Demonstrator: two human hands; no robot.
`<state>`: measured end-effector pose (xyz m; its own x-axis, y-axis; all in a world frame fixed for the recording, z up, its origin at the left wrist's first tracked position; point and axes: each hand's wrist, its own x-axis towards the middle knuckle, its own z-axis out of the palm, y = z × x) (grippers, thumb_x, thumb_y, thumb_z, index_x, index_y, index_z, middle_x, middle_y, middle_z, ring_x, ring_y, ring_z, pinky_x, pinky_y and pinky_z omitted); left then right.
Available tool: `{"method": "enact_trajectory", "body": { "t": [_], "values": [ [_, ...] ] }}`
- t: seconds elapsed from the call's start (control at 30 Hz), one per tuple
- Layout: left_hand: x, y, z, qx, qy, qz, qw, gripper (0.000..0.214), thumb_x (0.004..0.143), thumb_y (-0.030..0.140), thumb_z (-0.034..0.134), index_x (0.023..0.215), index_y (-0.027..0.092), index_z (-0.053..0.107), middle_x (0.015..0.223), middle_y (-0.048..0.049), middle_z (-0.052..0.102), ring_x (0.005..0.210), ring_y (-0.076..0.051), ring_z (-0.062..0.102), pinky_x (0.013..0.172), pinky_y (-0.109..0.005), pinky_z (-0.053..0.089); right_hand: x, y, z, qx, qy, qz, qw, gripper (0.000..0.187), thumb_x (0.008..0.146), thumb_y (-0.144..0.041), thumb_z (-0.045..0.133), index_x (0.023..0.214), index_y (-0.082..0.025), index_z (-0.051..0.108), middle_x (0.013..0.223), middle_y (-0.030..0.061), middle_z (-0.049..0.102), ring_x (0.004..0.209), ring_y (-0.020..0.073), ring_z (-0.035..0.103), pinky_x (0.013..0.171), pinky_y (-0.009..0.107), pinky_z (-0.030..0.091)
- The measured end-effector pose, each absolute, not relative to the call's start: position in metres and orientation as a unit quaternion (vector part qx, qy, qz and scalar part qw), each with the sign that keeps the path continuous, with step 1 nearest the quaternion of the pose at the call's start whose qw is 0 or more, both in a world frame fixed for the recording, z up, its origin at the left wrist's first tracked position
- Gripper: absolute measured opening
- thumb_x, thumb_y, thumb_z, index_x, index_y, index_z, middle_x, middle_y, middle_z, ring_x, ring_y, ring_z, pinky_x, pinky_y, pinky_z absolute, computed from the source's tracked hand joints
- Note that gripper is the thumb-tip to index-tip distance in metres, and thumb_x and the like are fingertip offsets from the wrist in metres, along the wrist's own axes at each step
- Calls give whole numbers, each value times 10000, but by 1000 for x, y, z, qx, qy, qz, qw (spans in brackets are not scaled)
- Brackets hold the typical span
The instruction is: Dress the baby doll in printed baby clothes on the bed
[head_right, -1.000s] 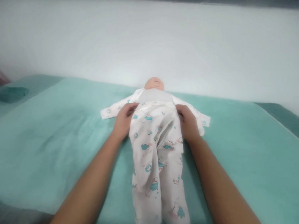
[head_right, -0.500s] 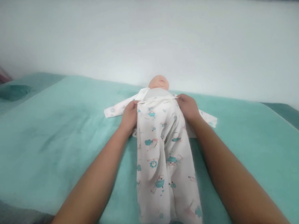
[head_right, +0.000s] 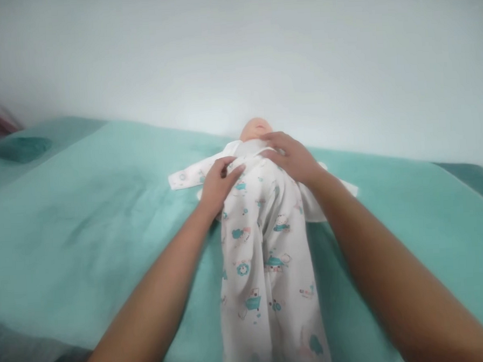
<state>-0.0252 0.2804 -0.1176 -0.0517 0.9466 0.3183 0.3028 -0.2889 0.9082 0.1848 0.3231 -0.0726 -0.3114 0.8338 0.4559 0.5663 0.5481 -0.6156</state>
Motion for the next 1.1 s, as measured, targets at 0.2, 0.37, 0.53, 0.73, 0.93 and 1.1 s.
{"method": "enact_trajectory", "body": {
  "t": [0.2, 0.37, 0.53, 0.73, 0.93, 1.1],
  "values": [
    [-30, 283, -119, 595, 532, 513, 316, 148, 928, 367, 552, 939, 220, 571, 905, 2, 638, 845, -172, 560, 810, -275, 415, 163, 343, -51, -507, -810, 99, 279, 271, 862, -451, 620, 709, -228, 630, 692, 4, 629, 790, 224, 582, 766, 359, 418],
    [-32, 291, -122, 545, 595, 510, 298, 138, 962, 324, 486, 925, 210, 552, 957, -32, 644, 918, -205, 571, 848, -303, 413, 154, 348, -59, -560, -759, 69, 324, 339, 840, -419, 613, 592, -217, 501, 574, -10, 494, 696, 191, 507, 704, 340, 379],
    [-26, 300, -120, 597, 591, 484, 247, 194, 936, 374, 556, 1015, 202, 599, 1001, -70, 669, 967, -247, 595, 892, -340, 415, 167, 343, -82, -571, -662, 204, 441, 287, 739, -461, 712, 663, -217, 582, 695, -1, 592, 696, 180, 520, 686, 336, 414],
    [-19, 307, -114, 686, 546, 458, 146, 217, 973, 302, 469, 1066, 208, 641, 1187, -100, 610, 1035, -241, 574, 920, -328, 402, 181, 346, -98, -527, -647, 257, 488, 336, 738, -545, 711, 758, -221, 625, 814, 6, 644, 806, 192, 561, 792, 341, 444],
    [-21, 323, -113, 622, 588, 466, 226, 211, 953, 263, 447, 901, 194, 640, 932, -74, 685, 905, -241, 594, 873, -353, 419, 182, 347, -91, -540, -658, 275, 448, 277, 778, -479, 675, 748, -207, 637, 802, 4, 645, 799, 190, 568, 788, 337, 438],
    [-23, 329, -114, 611, 591, 474, 229, 172, 928, 241, 470, 846, 203, 616, 925, -64, 698, 891, -223, 606, 857, -345, 443, 190, 351, -92, -554, -612, 336, 454, 274, 734, -463, 721, 735, -199, 647, 711, -11, 625, 706, 172, 554, 697, 322, 432]
  ]
}}
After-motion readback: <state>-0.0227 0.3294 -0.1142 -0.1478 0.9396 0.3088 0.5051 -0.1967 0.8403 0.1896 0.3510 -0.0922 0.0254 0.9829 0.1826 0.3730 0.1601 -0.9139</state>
